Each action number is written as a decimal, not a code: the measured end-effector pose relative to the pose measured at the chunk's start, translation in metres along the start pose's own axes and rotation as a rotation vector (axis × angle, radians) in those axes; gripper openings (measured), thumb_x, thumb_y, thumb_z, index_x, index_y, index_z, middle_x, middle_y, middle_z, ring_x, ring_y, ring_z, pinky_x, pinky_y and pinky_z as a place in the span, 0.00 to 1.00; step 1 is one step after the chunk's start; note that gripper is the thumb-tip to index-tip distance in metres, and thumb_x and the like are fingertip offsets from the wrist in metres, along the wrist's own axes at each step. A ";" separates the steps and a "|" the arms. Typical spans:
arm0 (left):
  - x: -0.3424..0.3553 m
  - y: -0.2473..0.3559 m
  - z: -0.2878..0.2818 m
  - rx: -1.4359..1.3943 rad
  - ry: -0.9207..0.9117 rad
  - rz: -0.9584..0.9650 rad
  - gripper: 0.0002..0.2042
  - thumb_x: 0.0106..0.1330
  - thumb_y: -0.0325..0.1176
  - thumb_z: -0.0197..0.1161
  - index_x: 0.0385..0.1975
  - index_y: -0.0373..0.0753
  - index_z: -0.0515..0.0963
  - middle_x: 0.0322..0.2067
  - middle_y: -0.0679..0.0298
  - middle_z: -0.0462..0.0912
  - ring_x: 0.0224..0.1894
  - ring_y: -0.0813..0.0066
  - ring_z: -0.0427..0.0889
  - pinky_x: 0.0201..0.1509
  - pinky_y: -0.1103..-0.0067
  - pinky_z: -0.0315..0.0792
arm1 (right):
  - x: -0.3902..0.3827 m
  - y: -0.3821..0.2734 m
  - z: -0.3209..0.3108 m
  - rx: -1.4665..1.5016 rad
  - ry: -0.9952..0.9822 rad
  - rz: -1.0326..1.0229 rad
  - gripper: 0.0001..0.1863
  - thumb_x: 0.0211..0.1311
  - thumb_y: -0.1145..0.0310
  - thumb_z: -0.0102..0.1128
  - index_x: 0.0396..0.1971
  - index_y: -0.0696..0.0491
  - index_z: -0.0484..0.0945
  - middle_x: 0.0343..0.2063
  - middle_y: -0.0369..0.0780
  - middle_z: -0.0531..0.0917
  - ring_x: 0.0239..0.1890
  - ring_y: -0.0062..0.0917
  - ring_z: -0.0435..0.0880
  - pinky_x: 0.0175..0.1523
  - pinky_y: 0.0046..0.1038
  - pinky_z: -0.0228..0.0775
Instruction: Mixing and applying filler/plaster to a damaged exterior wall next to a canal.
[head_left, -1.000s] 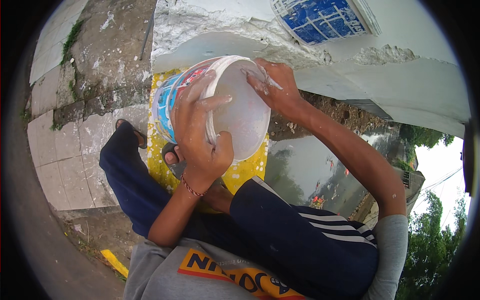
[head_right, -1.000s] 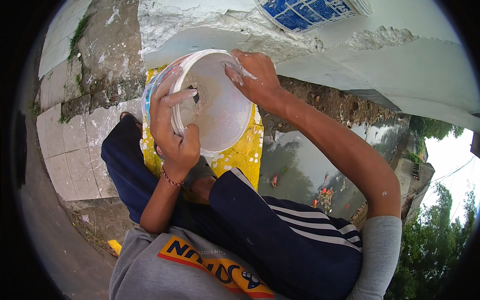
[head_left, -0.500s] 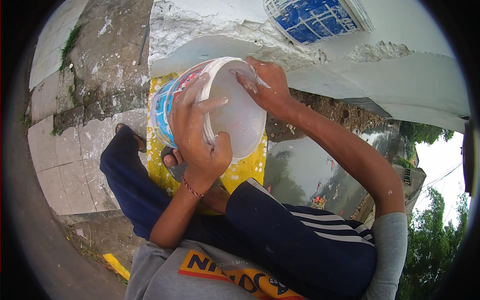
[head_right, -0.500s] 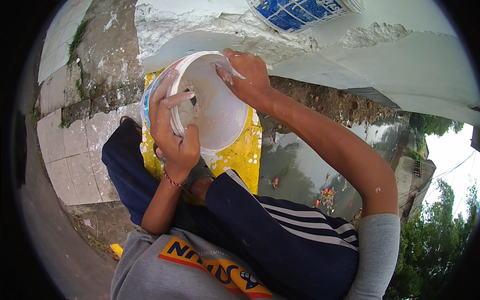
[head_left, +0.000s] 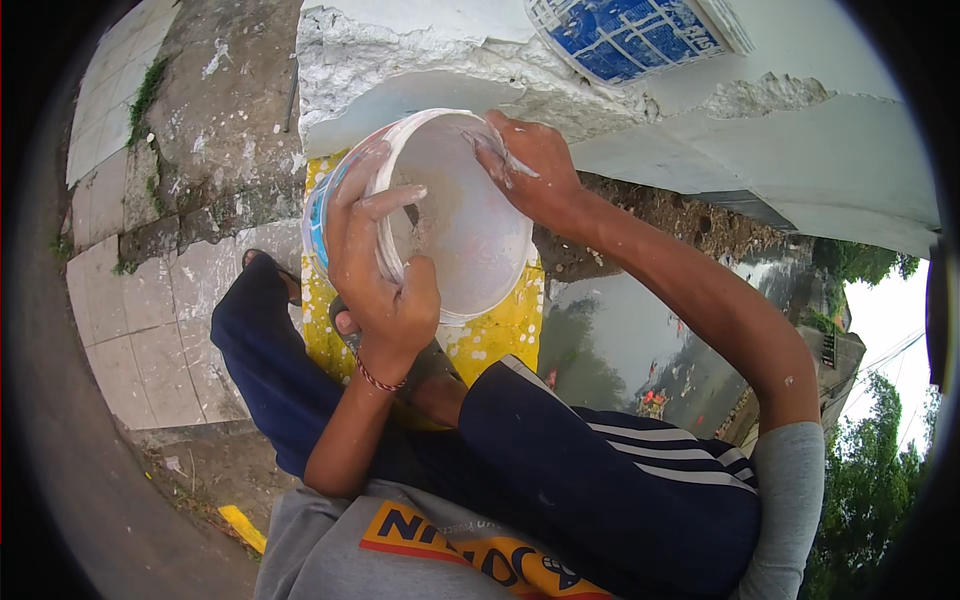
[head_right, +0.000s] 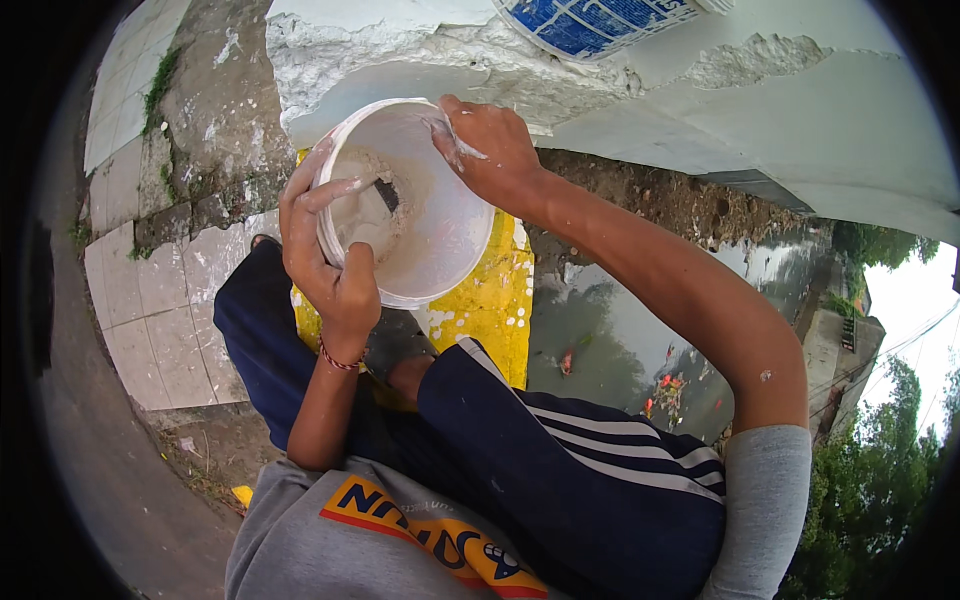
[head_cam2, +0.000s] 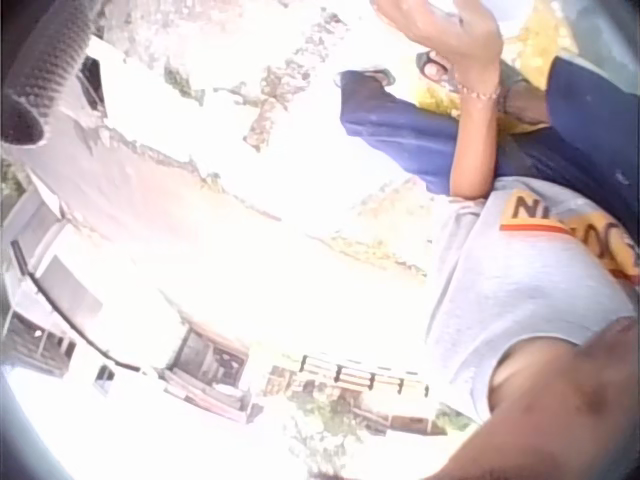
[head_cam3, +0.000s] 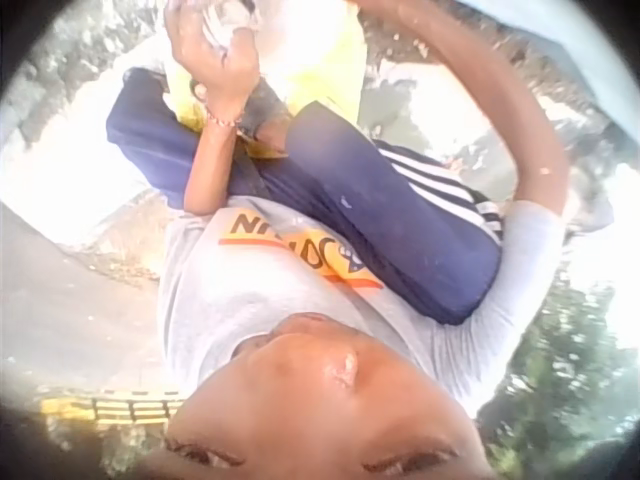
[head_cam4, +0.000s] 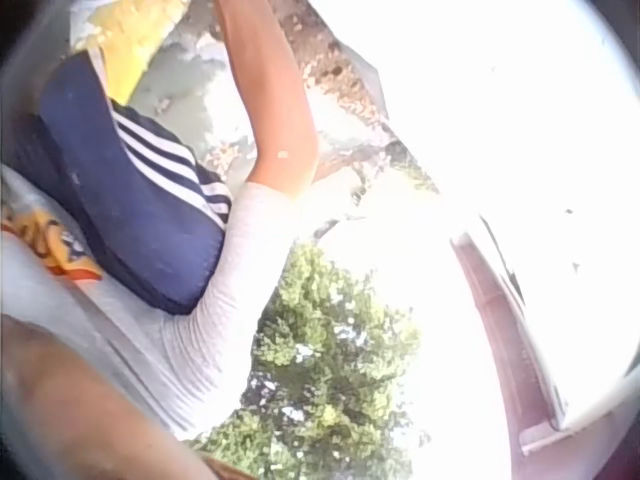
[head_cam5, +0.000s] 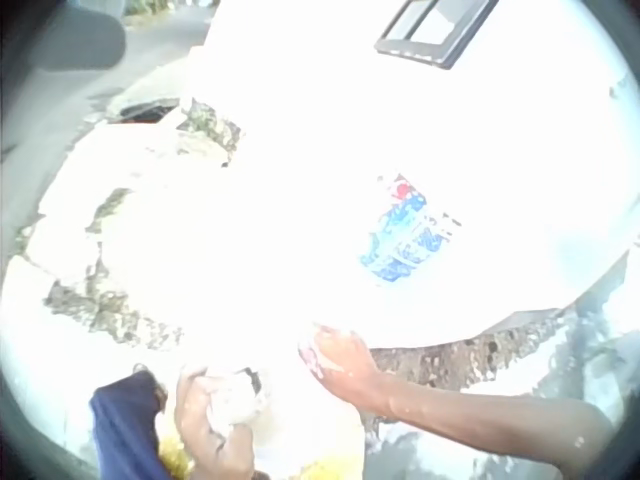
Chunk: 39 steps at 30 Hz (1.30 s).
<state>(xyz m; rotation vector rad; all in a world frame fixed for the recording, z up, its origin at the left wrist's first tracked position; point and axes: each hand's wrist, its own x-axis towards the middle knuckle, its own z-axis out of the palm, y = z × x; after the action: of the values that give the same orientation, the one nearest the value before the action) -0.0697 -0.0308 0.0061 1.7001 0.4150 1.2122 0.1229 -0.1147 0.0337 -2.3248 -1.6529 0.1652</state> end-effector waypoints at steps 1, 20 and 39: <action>0.000 -0.001 0.000 0.008 0.010 -0.009 0.22 0.40 0.23 0.47 0.39 0.33 0.77 0.56 0.46 0.74 0.61 0.50 0.71 0.68 0.61 0.59 | 0.001 0.000 0.001 -0.035 0.001 -0.005 0.14 0.66 0.64 0.51 0.41 0.61 0.72 0.29 0.53 0.82 0.33 0.49 0.82 0.39 0.46 0.72; 0.038 0.013 0.002 -0.208 -0.130 -0.198 0.25 0.38 0.16 0.43 0.40 0.31 0.76 0.47 0.49 0.82 0.55 0.58 0.78 0.64 0.69 0.66 | -0.038 0.016 0.023 0.160 0.203 0.125 0.14 0.60 0.69 0.56 0.43 0.58 0.74 0.26 0.54 0.81 0.33 0.51 0.81 0.41 0.47 0.70; 0.120 -0.014 0.038 0.113 -0.948 -0.042 0.23 0.50 0.25 0.53 0.49 0.32 0.77 0.45 0.58 0.83 0.47 0.69 0.79 0.59 0.75 0.69 | -0.081 -0.010 0.047 0.364 0.406 0.563 0.06 0.54 0.73 0.60 0.30 0.59 0.78 0.26 0.54 0.79 0.33 0.54 0.78 0.37 0.43 0.70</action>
<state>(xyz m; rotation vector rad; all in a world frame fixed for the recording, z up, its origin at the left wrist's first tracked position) 0.0201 0.0435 0.0565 2.1225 -0.0693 0.2551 0.0746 -0.1803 -0.0140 -2.2761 -0.6923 0.0872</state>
